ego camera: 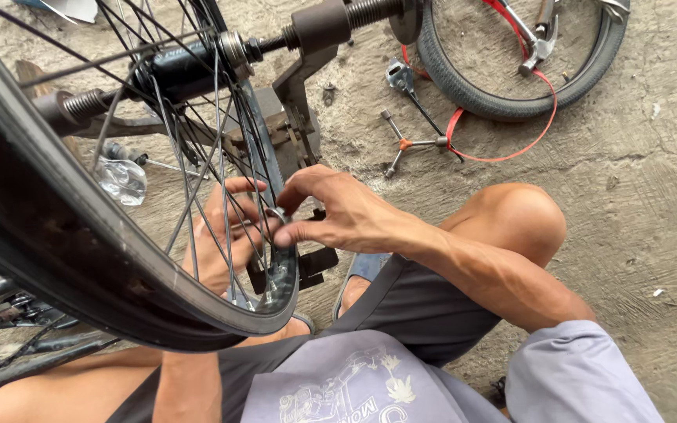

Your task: The person sits on the ground in front of a bicycle wheel mounted in a truing stand and works on the spokes at the rim, using a small spoke wrench to turn spoke nipples while checking the wheel. The wheel stays clamped in the stand throughout the episode.

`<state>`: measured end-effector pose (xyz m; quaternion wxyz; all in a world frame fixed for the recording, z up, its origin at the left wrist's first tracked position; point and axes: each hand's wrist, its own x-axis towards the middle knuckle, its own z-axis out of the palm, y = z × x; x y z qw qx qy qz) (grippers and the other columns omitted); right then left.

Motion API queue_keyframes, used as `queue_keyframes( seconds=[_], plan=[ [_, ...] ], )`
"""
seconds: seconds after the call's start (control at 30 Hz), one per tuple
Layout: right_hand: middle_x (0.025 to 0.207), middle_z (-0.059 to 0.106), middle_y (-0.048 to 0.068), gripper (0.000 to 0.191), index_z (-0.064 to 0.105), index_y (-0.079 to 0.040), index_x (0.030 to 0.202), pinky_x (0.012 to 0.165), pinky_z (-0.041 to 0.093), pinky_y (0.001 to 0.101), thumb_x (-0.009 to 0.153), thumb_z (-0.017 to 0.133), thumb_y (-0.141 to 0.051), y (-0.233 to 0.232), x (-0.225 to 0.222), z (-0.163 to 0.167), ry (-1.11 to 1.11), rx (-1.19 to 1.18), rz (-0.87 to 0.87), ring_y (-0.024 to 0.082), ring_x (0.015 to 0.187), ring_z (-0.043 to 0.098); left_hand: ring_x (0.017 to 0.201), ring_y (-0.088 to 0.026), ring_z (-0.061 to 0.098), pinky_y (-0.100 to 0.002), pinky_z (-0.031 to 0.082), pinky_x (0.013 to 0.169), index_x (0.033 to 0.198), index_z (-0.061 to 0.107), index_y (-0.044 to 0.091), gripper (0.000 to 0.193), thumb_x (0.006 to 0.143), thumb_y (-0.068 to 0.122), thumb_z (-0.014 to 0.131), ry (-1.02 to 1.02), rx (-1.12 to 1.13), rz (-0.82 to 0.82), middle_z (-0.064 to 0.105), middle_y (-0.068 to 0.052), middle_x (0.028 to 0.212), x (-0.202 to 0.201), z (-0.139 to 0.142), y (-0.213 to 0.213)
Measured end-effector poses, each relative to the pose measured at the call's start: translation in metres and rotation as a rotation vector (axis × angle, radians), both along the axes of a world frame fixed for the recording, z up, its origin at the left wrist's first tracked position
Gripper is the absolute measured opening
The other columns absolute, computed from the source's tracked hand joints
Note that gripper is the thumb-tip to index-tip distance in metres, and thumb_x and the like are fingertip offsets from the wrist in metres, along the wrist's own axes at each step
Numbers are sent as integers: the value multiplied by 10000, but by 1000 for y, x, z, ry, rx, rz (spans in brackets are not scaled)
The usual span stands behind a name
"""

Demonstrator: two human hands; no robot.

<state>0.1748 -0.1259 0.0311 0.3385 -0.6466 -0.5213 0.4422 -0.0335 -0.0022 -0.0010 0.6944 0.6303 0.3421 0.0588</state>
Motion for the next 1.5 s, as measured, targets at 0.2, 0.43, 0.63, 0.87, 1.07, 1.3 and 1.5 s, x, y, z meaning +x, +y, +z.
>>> queue_keyframes(
  seconds=[0.2, 0.43, 0.63, 0.87, 1.07, 1.3, 1.5],
  plan=[
    [1064, 738, 149, 247, 752, -14, 1101, 926, 554, 361, 900, 722, -154, 5, -9, -14, -42, 130, -36, 273, 1065, 688, 857, -72, 645, -258, 529, 701, 1019, 600, 36, 87, 1028, 112, 640, -120, 239, 49, 634, -54, 1226, 12, -14, -4],
    [1082, 759, 136, 331, 719, 1, 1148, 945, 528, 380, 896, 775, -206, -2, -1, -9, 34, 60, 15, 244, 1074, 689, 862, -79, 652, -233, 529, 777, 1245, 598, 81, 329, 941, 116, 718, -53, 51, -17, 592, -90, 888, 0, -3, 2],
    [1077, 754, 125, 259, 728, -17, 1120, 958, 556, 375, 914, 675, -165, 5, -6, -9, -68, 134, -24, 250, 1060, 702, 859, -82, 670, -249, 526, 674, 1038, 592, -8, 162, 1009, 135, 660, -95, 271, 2, 620, 9, 1145, 11, -13, 0],
    [1127, 726, 154, 386, 710, -13, 1177, 968, 530, 408, 941, 715, -319, 0, -2, -7, 28, -32, -15, 263, 1088, 691, 768, -61, 607, -238, 490, 704, 1246, 613, 71, 301, 975, 179, 686, -61, -43, 61, 619, 21, 810, 1, 6, 0],
    [1275, 687, 191, 505, 687, 15, 1258, 1026, 519, 434, 928, 740, -364, -1, 1, -5, 62, 98, 91, 315, 1193, 660, 837, -100, 641, -279, 536, 722, 1047, 612, 45, 274, 858, 119, 796, -110, 145, 23, 607, -27, 1026, 11, -5, -2],
    [1180, 733, 170, 422, 674, 14, 1221, 990, 561, 396, 878, 724, -227, 2, -1, -9, 109, -32, 35, 283, 1115, 722, 1057, -147, 685, -266, 547, 886, 973, 601, 7, 167, 994, 59, 758, -226, 519, -13, 652, -57, 1215, 4, -16, -6],
    [1178, 722, 178, 296, 699, 9, 1176, 1004, 529, 408, 893, 674, -74, 7, -7, -6, -74, 151, 28, 309, 1150, 674, 823, -95, 642, -251, 562, 684, 1027, 572, 10, 376, 816, 118, 863, -109, 150, 117, 622, -43, 1052, 20, 4, -14]
  ],
)
